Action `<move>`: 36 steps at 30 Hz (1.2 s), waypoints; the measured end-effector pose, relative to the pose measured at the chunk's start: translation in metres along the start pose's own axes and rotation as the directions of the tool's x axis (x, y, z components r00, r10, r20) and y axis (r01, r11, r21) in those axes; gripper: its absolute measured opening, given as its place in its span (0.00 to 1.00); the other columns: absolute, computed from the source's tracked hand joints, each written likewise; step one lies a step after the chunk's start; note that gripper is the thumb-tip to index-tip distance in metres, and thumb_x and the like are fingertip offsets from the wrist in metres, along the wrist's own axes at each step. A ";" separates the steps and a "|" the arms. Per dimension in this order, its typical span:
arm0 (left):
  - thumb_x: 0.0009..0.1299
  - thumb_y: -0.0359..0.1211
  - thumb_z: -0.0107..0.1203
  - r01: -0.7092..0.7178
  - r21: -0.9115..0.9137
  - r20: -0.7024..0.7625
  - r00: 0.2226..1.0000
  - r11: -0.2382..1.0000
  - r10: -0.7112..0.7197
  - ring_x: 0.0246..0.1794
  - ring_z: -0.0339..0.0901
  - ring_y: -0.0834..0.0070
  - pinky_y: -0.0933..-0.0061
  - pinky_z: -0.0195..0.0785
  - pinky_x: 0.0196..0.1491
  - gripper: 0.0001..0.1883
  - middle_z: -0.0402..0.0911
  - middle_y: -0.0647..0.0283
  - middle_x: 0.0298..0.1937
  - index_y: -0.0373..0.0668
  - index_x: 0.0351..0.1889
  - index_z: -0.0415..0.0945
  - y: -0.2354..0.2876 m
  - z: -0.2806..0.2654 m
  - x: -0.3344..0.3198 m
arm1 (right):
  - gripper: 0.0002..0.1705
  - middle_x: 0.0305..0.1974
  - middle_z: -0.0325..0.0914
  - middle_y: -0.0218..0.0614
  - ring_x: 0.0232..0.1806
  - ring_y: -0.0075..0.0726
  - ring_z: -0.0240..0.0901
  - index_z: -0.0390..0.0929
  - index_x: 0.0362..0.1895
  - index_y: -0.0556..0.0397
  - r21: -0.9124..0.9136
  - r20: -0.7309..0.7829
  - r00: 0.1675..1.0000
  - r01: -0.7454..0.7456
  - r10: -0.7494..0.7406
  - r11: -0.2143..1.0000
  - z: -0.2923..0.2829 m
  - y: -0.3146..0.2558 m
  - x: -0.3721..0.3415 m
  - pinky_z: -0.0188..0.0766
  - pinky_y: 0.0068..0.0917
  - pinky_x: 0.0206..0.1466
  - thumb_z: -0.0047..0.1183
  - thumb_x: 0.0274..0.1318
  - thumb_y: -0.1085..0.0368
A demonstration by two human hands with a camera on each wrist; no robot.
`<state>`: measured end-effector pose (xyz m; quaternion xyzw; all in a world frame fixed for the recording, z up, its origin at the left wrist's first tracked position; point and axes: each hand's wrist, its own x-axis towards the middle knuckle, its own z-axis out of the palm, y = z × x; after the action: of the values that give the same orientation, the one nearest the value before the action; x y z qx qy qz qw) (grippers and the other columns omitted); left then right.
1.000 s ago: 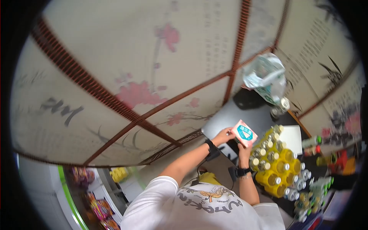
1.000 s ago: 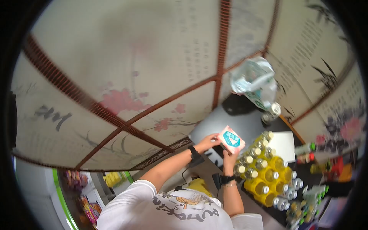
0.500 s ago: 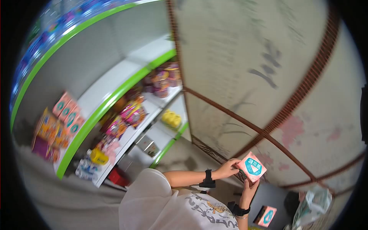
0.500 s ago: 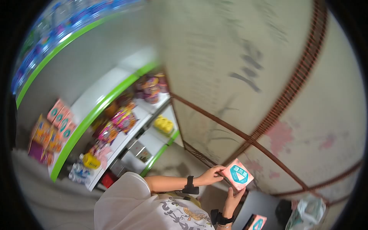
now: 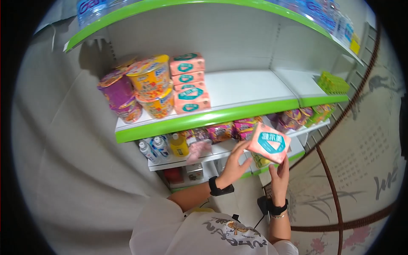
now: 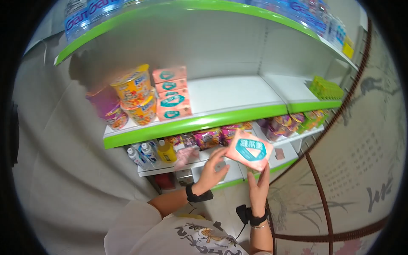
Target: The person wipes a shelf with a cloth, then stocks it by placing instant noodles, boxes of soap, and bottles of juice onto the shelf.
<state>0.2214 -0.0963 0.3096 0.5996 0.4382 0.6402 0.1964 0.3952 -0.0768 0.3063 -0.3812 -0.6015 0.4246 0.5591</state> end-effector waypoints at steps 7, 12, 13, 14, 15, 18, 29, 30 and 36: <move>0.60 0.25 0.53 0.012 0.266 -0.254 0.965 0.964 0.058 0.59 0.62 0.69 0.69 0.58 0.56 0.28 0.63 0.57 0.61 0.38 0.60 0.61 0.004 -0.108 0.062 | 0.33 0.57 0.62 0.43 0.59 0.34 0.59 0.53 0.61 0.66 0.114 0.313 0.945 0.059 -0.092 0.992 0.127 -0.043 0.093 0.54 0.28 0.62 0.49 0.51 0.76; 0.60 0.27 0.53 0.001 0.427 -0.379 0.908 0.904 0.178 0.60 0.61 0.66 0.69 0.56 0.58 0.28 0.64 0.55 0.60 0.37 0.60 0.60 -0.011 -0.146 0.085 | 0.31 0.49 0.70 0.45 0.51 0.36 0.67 0.60 0.57 0.64 0.067 0.332 0.906 0.257 -0.264 0.964 0.181 -0.026 0.138 0.62 0.29 0.54 0.54 0.49 0.68; 0.60 0.27 0.53 0.012 0.480 -0.403 0.891 0.877 0.208 0.60 0.62 0.66 0.69 0.56 0.58 0.28 0.65 0.54 0.59 0.37 0.60 0.60 -0.013 -0.151 0.089 | 0.30 0.48 0.70 0.45 0.51 0.36 0.68 0.61 0.57 0.64 0.061 0.361 0.893 0.265 -0.269 0.962 0.188 -0.031 0.144 0.63 0.29 0.53 0.54 0.49 0.67; 0.60 0.27 0.53 -0.007 0.437 -0.414 0.886 0.899 0.208 0.60 0.61 0.65 0.69 0.55 0.59 0.28 0.64 0.52 0.60 0.35 0.60 0.60 -0.014 -0.155 0.093 | 0.30 0.48 0.71 0.45 0.50 0.36 0.68 0.61 0.56 0.64 0.057 0.388 0.880 0.273 -0.273 0.960 0.195 -0.034 0.151 0.63 0.29 0.53 0.54 0.49 0.66; 0.60 0.27 0.53 -0.028 0.395 -0.424 0.882 0.918 0.208 0.61 0.61 0.63 0.68 0.55 0.59 0.28 0.64 0.50 0.60 0.33 0.60 0.60 -0.014 -0.160 0.097 | 0.29 0.46 0.72 0.45 0.48 0.37 0.69 0.62 0.55 0.64 0.077 0.364 0.872 0.323 -0.328 0.943 0.205 -0.031 0.156 0.63 0.29 0.52 0.55 0.50 0.64; 0.60 0.30 0.53 0.068 0.300 -0.476 0.875 0.951 0.087 0.60 0.62 0.62 0.69 0.55 0.60 0.29 0.64 0.47 0.59 0.30 0.59 0.58 -0.026 -0.171 0.104 | 0.30 0.44 0.72 0.45 0.45 0.38 0.70 0.62 0.55 0.64 0.059 0.451 0.839 0.311 -0.303 0.949 0.221 -0.036 0.171 0.64 0.29 0.50 0.55 0.50 0.62; 0.58 0.32 0.52 0.002 0.319 -0.474 0.866 0.948 0.158 0.53 0.66 0.61 0.67 0.60 0.53 0.33 0.67 0.45 0.53 0.27 0.60 0.54 -0.033 -0.176 0.109 | 0.37 0.49 0.69 0.50 0.51 0.43 0.67 0.56 0.60 0.66 -0.092 0.511 0.799 0.418 -0.317 0.904 0.239 -0.025 0.177 0.62 0.31 0.54 0.55 0.47 0.63; 0.58 0.30 0.52 0.026 0.354 -0.474 0.867 0.935 0.155 0.54 0.65 0.65 0.70 0.59 0.54 0.33 0.67 0.48 0.54 0.28 0.61 0.53 -0.036 -0.176 0.108 | 0.37 0.48 0.69 0.52 0.50 0.47 0.66 0.56 0.59 0.67 -0.051 0.506 0.794 0.417 -0.337 0.907 0.240 -0.023 0.177 0.62 0.33 0.54 0.56 0.46 0.64; 0.58 0.24 0.52 0.080 0.474 -0.470 0.865 0.877 0.175 0.55 0.65 0.72 0.74 0.58 0.56 0.33 0.66 0.54 0.56 0.30 0.62 0.52 -0.042 -0.177 0.105 | 0.39 0.45 0.67 0.56 0.48 0.56 0.64 0.55 0.58 0.69 0.018 0.471 0.785 0.447 -0.402 0.894 0.241 -0.021 0.173 0.61 0.39 0.52 0.57 0.43 0.65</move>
<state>0.0225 -0.0499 0.3568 0.4541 0.6026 0.6494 -0.0943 0.1410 0.0568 0.3824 -0.1499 -0.8067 0.3373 0.4616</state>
